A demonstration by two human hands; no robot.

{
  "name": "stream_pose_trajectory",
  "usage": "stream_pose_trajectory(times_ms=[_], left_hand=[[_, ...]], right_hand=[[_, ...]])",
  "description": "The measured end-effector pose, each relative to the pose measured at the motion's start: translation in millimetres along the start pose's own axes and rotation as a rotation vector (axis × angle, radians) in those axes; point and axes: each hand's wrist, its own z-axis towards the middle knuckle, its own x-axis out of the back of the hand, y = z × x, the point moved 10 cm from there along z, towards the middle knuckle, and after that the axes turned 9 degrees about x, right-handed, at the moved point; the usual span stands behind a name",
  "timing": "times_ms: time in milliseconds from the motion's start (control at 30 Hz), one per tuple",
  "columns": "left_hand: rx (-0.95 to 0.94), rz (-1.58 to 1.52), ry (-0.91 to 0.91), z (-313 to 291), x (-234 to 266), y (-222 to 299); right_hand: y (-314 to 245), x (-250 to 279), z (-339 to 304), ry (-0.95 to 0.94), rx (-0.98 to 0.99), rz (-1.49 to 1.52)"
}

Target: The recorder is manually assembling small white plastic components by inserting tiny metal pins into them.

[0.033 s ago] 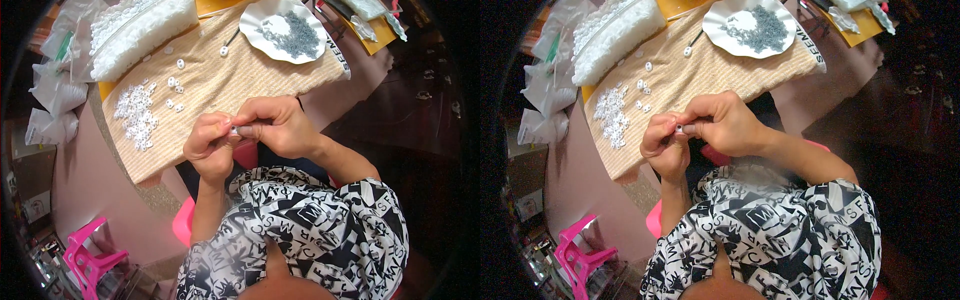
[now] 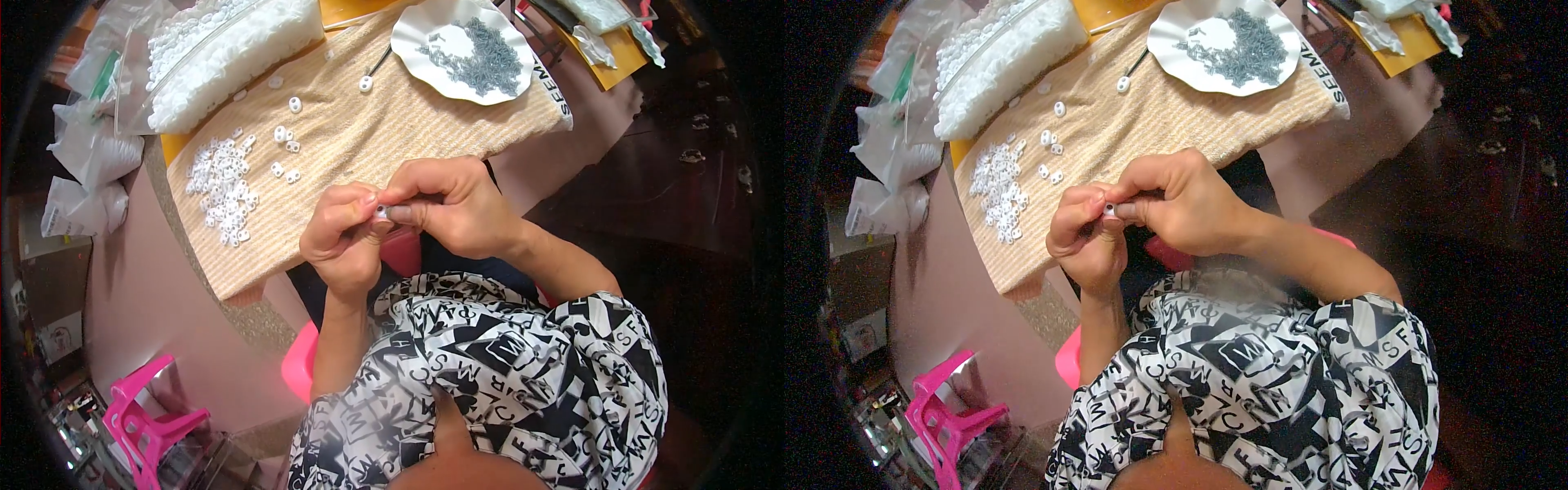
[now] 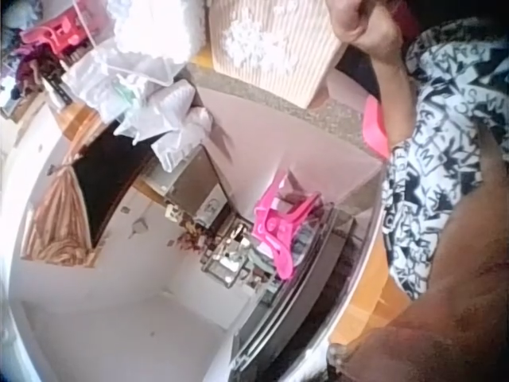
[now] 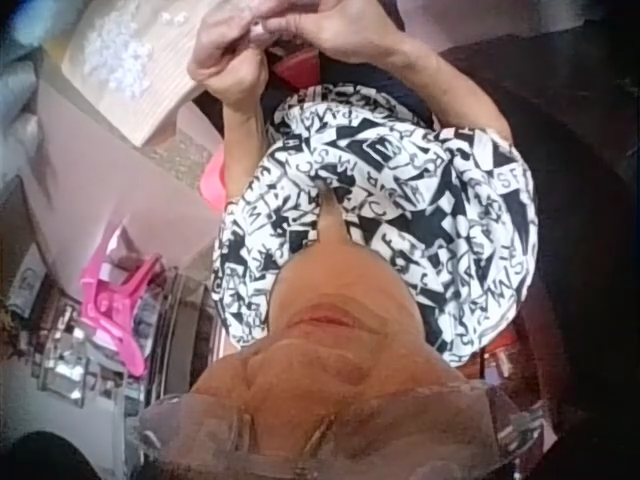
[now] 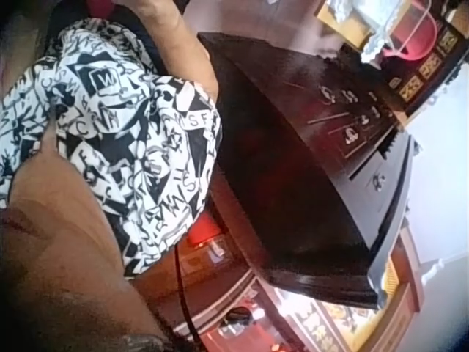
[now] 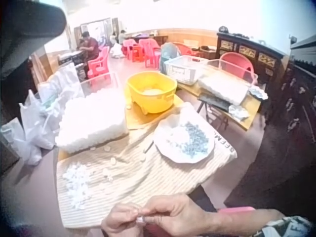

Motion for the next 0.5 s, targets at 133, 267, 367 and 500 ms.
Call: stream_pose_trajectory(times_ms=[133, 267, 367, 500], left_hand=[[0.041, -0.057, 0.013, 2, 4, -6], [0.177, -0.202, -0.026, 5, 6, -19], [0.188, -0.208, -0.058, 5, 4, -21], [0.253, -0.234, -0.044, 6, 4, -25]], right_hand=[[0, -2, 1, 0.046, 0.077, 0.035], [9, 0, 5, 0.047, -0.066, 0.216], [11, 4, 6, 0.069, -0.076, 0.165], [16, 5, 6, 0.071, -0.158, 0.169]])
